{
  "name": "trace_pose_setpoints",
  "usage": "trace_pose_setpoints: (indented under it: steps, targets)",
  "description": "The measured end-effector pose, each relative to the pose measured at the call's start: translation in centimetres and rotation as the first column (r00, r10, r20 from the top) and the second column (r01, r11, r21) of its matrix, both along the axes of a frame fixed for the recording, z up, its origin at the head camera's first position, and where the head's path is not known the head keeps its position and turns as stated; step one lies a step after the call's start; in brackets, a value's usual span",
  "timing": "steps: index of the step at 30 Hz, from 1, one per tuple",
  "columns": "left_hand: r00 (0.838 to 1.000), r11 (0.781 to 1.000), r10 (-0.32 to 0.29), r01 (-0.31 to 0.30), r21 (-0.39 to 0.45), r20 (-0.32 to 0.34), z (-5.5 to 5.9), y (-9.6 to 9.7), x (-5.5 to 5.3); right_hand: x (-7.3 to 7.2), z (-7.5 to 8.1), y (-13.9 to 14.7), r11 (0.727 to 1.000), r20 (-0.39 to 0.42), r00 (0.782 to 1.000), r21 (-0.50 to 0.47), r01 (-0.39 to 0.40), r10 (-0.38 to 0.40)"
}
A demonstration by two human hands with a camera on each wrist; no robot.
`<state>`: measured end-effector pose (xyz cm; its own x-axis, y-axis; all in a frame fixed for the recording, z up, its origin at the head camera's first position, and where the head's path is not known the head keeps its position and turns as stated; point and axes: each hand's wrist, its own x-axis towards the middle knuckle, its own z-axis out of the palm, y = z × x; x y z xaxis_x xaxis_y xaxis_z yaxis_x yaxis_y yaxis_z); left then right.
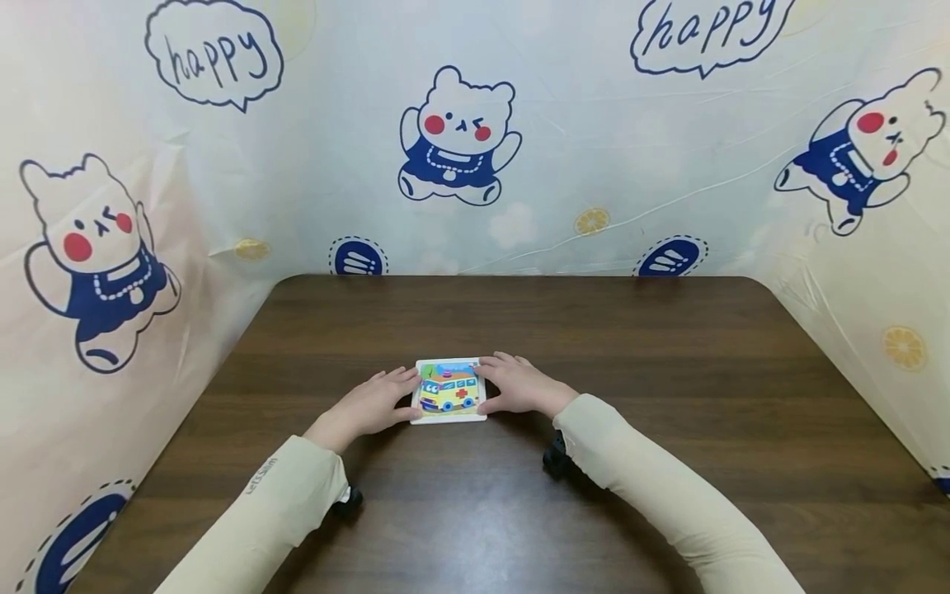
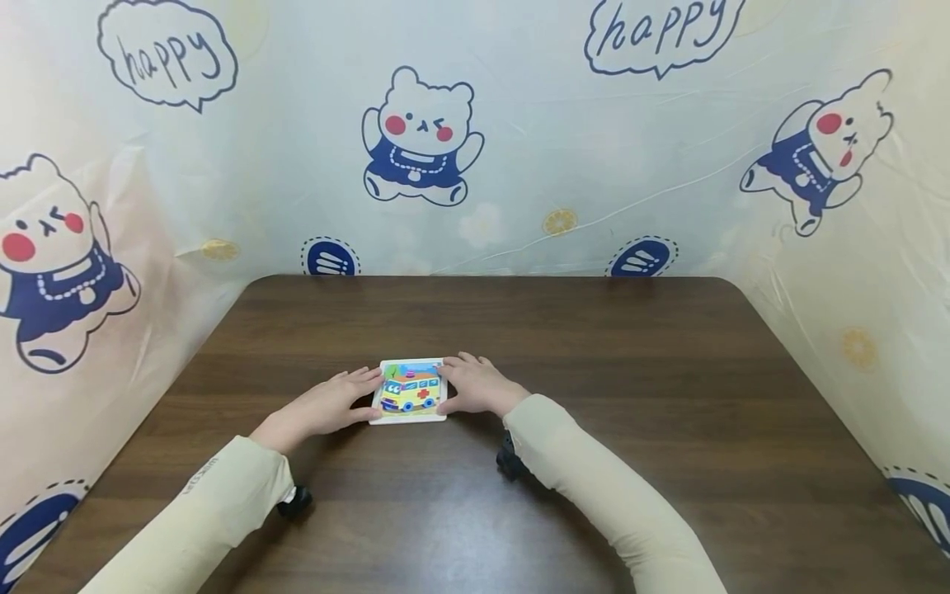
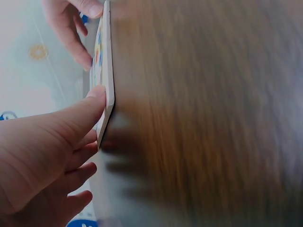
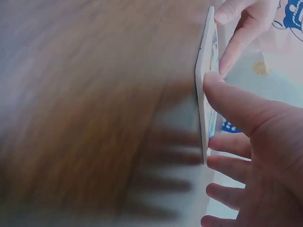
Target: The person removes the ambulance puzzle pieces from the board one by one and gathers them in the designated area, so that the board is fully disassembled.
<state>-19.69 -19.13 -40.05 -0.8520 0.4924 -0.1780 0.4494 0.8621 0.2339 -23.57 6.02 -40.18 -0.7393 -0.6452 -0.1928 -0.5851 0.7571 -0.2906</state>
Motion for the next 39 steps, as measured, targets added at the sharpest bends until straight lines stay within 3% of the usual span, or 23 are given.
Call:
trace_pose_setpoints:
  steps: [10,19,39]
  targets:
    - [0.991,0.994,-0.093,0.087,-0.062,-0.100,-0.4,4.2,0.3,0.2,0.4,4.1,0.999,0.047,0.998,-0.015,0.046,-0.045]
    - [0.984,0.987,-0.137,0.127,-0.094,-0.110,-0.5,7.0,0.2,0.6,0.4,7.5,0.995,0.085,0.994,-0.059,0.076,-0.071]
    - [0.968,0.978,-0.204,0.195,-0.069,-0.149,-0.8,9.6,0.2,1.1,1.0,10.3,0.994,0.092,0.993,-0.067,0.086,-0.080]
